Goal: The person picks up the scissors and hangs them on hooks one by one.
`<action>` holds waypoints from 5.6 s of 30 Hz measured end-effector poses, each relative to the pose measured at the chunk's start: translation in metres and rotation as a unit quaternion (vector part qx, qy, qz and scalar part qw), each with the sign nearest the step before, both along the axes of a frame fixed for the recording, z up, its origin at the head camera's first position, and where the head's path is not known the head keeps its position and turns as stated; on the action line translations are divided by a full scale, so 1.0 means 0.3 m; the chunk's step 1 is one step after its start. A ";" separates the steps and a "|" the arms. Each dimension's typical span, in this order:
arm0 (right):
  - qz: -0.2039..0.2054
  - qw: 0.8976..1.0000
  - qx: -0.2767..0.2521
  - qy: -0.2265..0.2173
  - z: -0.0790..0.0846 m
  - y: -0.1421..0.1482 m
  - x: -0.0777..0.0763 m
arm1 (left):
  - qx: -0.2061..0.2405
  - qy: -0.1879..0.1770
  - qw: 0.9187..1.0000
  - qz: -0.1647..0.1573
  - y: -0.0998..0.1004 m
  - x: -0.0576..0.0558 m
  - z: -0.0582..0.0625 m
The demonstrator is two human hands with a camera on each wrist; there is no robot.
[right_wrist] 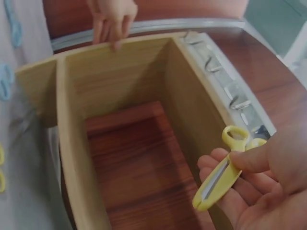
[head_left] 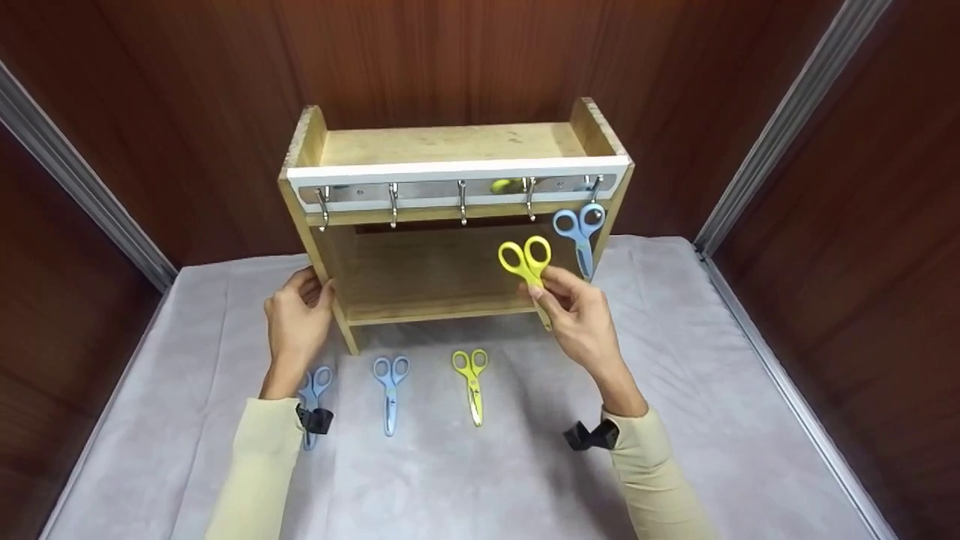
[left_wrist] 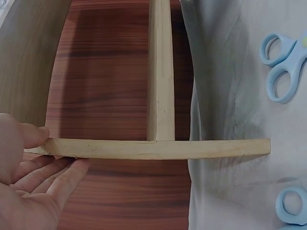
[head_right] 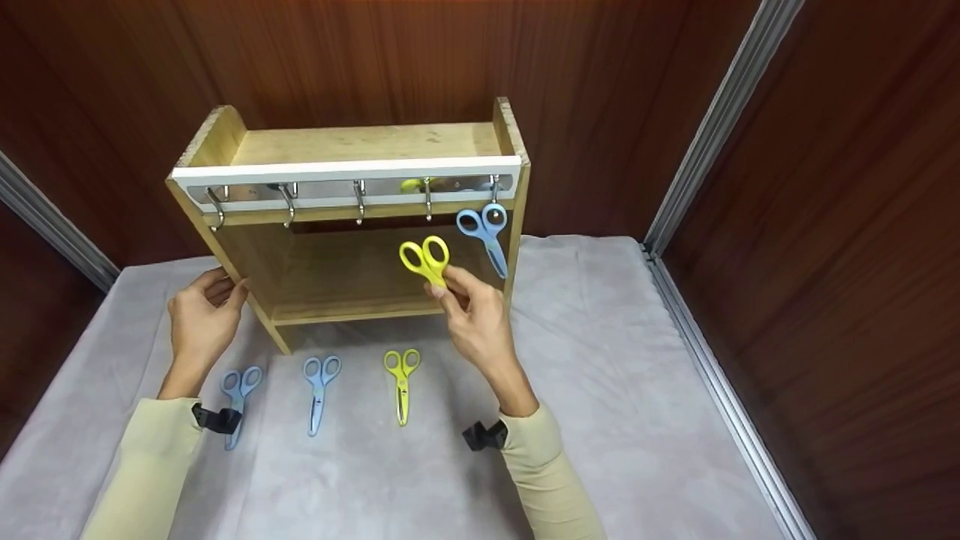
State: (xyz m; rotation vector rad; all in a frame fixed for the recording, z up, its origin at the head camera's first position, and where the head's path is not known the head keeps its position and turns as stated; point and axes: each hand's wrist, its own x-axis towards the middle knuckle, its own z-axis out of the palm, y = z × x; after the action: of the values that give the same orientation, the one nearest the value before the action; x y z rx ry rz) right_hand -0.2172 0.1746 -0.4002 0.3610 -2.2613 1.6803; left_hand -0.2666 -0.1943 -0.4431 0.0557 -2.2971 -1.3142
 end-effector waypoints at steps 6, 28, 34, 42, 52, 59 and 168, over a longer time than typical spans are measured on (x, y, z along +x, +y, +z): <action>0.042 0.998 -0.044 0.009 0.033 -0.018 -0.033 | -0.006 -0.002 1.000 -0.003 -0.005 0.002 0.000; 0.065 0.994 -0.091 0.001 0.057 -0.043 -0.117 | -0.010 0.003 1.000 -0.003 -0.008 -0.008 -0.005; 0.075 0.989 -0.124 -0.011 0.046 -0.037 -0.137 | -0.009 -0.006 1.000 -0.005 -0.009 -0.005 -0.006; 0.074 0.990 -0.121 -0.025 0.014 -0.033 -0.164 | -0.007 -0.001 1.000 -0.001 -0.011 0.000 -0.007; 0.082 0.987 -0.140 -0.015 0.008 -0.020 -0.185 | -0.004 -0.002 1.000 -0.006 -0.009 -0.002 -0.003; 0.080 0.986 -0.142 -0.014 0.015 -0.016 -0.174 | -0.002 -0.002 1.000 0.000 -0.009 -0.003 -0.005; -0.193 0.979 0.063 0.017 -0.211 0.249 -0.216 | -0.403 -0.165 0.897 0.075 0.832 0.257 -0.361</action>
State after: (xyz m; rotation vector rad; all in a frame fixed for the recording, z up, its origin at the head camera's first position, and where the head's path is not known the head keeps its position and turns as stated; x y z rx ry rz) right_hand -0.2820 0.2492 -0.4636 -0.0260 -2.2411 1.3289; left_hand -0.1894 0.0552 -0.5514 0.1810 -2.8785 -0.2081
